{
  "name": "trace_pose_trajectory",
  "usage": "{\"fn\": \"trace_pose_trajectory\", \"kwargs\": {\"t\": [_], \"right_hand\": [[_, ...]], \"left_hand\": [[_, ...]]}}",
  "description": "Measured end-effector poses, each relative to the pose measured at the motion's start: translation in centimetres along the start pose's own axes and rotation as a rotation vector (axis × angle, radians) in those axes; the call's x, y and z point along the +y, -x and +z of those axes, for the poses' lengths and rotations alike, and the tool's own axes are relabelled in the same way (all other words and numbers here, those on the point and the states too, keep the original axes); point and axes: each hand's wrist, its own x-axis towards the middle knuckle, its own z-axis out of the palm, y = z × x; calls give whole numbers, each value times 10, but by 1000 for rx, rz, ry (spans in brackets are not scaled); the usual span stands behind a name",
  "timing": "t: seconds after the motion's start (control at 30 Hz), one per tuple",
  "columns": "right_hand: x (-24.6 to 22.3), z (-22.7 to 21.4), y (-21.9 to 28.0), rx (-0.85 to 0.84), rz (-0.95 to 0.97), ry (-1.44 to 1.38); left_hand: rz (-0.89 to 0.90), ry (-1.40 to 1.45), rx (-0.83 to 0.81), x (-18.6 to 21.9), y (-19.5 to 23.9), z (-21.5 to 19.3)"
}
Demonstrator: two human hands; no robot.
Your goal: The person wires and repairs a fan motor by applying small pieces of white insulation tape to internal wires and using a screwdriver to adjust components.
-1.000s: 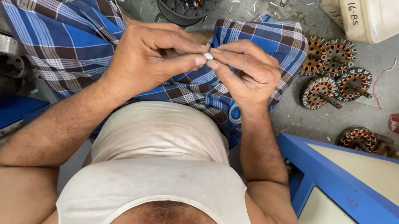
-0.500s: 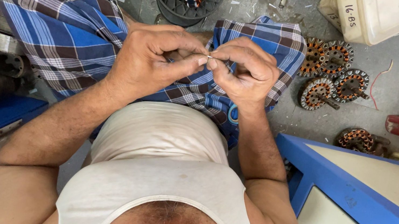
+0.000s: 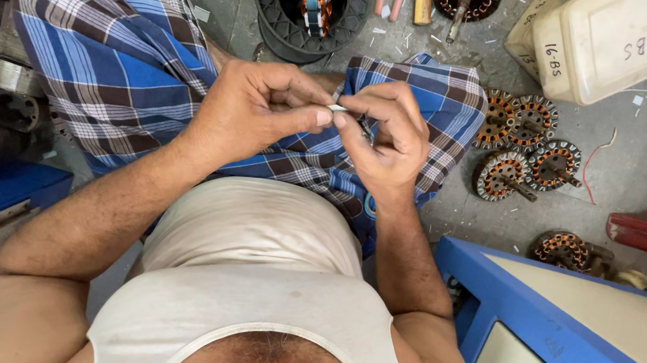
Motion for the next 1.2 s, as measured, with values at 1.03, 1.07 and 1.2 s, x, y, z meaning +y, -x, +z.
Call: {"fn": "trace_pose_trajectory", "kwargs": {"t": [1.03, 1.07, 1.2], "right_hand": [[5, -15, -13, -144, -102, 5], [6, -14, -13, -134, -109, 12], [10, -8, -12, -90, -23, 18]], "left_hand": [[202, -386, 63, 20, 4, 1], [218, -400, 68, 19, 4, 1], [384, -493, 98, 12, 0, -2]]}}
